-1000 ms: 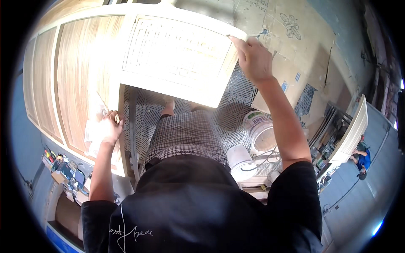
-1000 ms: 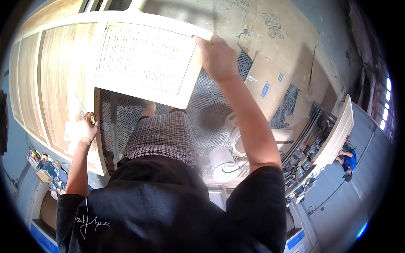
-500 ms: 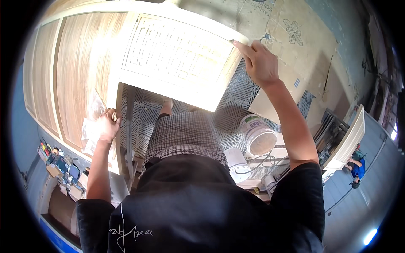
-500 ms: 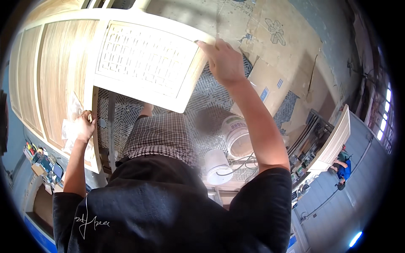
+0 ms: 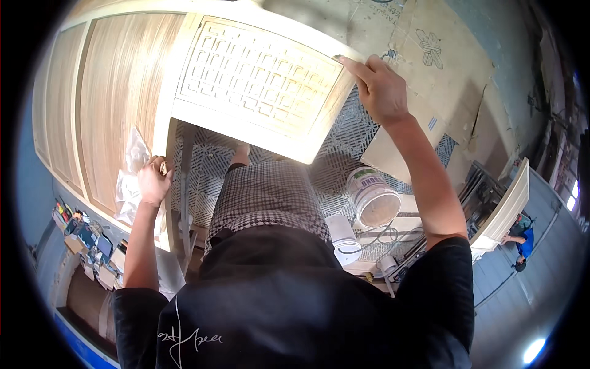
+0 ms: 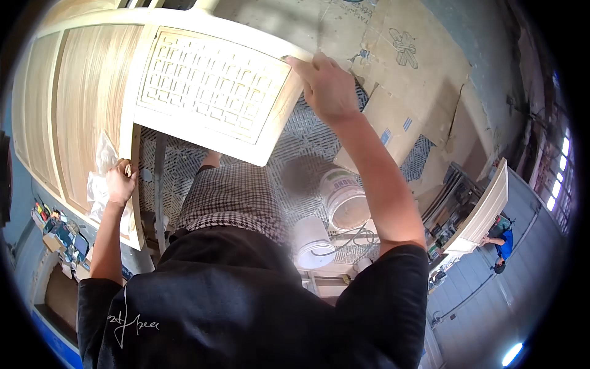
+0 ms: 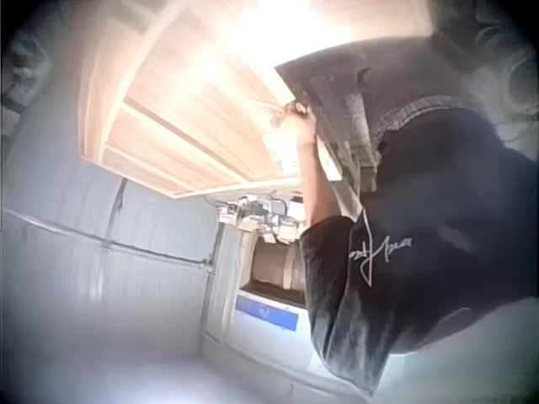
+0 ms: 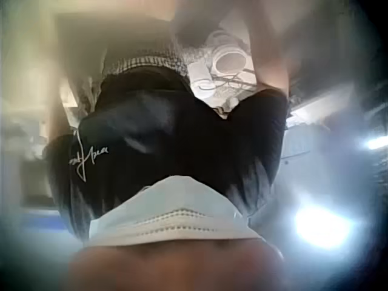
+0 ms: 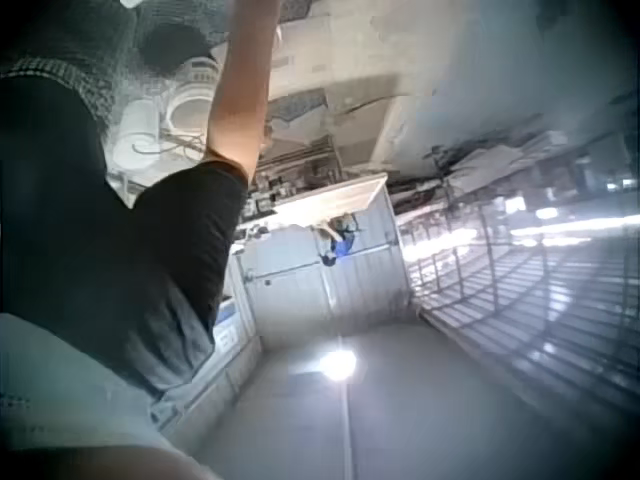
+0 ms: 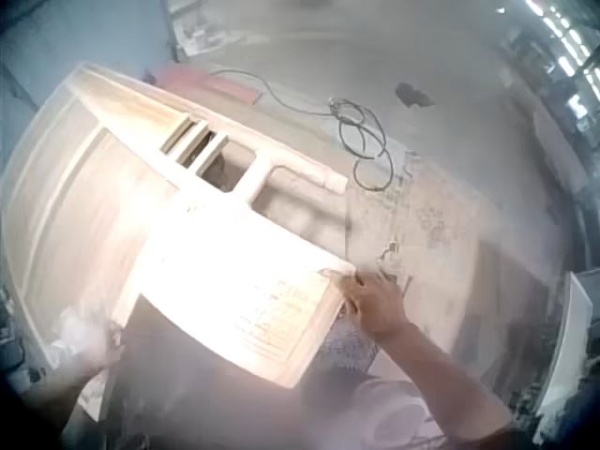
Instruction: The person applies a finishing product or adhesive to the joints and carved surfaces of a large wooden panel using a small brush and a cloth, then sands the edges with a piece of sandpaper and applies a dark tape or strip to one corner.
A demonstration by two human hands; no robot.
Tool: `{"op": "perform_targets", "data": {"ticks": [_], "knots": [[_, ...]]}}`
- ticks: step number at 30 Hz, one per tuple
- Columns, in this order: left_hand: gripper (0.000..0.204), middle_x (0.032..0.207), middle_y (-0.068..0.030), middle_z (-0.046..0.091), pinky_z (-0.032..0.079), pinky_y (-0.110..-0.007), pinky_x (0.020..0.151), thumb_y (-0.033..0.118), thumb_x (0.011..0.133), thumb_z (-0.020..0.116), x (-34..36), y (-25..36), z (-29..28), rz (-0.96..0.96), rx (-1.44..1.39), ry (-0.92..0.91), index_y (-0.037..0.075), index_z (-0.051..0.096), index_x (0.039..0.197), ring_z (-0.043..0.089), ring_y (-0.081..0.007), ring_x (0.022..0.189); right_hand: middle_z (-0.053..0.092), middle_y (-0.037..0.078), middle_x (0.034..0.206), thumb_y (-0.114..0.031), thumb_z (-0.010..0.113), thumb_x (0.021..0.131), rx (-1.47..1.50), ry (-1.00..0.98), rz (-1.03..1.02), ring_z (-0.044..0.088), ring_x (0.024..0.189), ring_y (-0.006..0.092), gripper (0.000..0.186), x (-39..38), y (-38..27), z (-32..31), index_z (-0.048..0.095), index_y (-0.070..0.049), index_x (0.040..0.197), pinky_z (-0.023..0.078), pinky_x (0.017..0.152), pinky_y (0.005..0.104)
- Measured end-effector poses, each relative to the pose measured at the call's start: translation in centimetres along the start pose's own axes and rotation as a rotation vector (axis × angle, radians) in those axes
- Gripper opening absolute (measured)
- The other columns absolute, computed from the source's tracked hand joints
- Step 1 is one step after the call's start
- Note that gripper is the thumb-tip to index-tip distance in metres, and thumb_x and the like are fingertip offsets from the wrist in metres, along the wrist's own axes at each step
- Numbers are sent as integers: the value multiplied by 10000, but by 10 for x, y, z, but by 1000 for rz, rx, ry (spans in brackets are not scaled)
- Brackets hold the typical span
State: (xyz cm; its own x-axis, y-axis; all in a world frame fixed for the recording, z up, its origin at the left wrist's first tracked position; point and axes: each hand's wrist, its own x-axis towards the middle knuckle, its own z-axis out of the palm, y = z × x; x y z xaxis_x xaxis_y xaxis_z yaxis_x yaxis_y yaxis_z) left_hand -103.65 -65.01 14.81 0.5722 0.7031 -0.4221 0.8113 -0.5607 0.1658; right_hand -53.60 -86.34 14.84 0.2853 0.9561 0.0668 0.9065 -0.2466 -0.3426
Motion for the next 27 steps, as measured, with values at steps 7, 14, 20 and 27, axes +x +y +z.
{"op": "perform_targets", "data": {"ticks": [7, 14, 20, 27], "knots": [[140, 913, -141, 670, 533, -431, 794, 180, 795, 676, 0, 4, -7, -52, 29, -59, 59, 658, 864, 672, -349, 876, 576, 48, 775, -98, 640, 908, 6, -62, 30, 594, 692, 243, 288, 8, -10, -17, 738, -229, 1146, 501, 619, 365], [265, 780, -172, 636, 504, -424, 621, 285, 873, 743, 32, -46, -26, -217, -109, 300, 40, 646, 901, 603, -330, 613, 610, 48, 768, -122, 649, 974, 328, 8, 205, 544, 637, 155, 223, 40, -68, 9, 732, -143, 1180, 459, 622, 297], [365, 926, -159, 610, 448, -477, 837, 379, 924, 702, 92, -9, -1, -448, 81, 808, 27, 610, 908, 566, -354, 885, 620, 103, 811, -185, 620, 966, 198, 98, 169, 618, 673, 264, 227, 81, -106, 53, 726, -141, 1163, 518, 653, 351], [275, 1037, -146, 596, 376, -505, 950, 330, 921, 661, 100, 13, 23, -509, 32, 794, 67, 613, 986, 523, -365, 1061, 619, 93, 844, -194, 627, 948, 158, 213, -4, 637, 716, 292, 231, 149, -138, 76, 739, -225, 1147, 532, 653, 384]]}}
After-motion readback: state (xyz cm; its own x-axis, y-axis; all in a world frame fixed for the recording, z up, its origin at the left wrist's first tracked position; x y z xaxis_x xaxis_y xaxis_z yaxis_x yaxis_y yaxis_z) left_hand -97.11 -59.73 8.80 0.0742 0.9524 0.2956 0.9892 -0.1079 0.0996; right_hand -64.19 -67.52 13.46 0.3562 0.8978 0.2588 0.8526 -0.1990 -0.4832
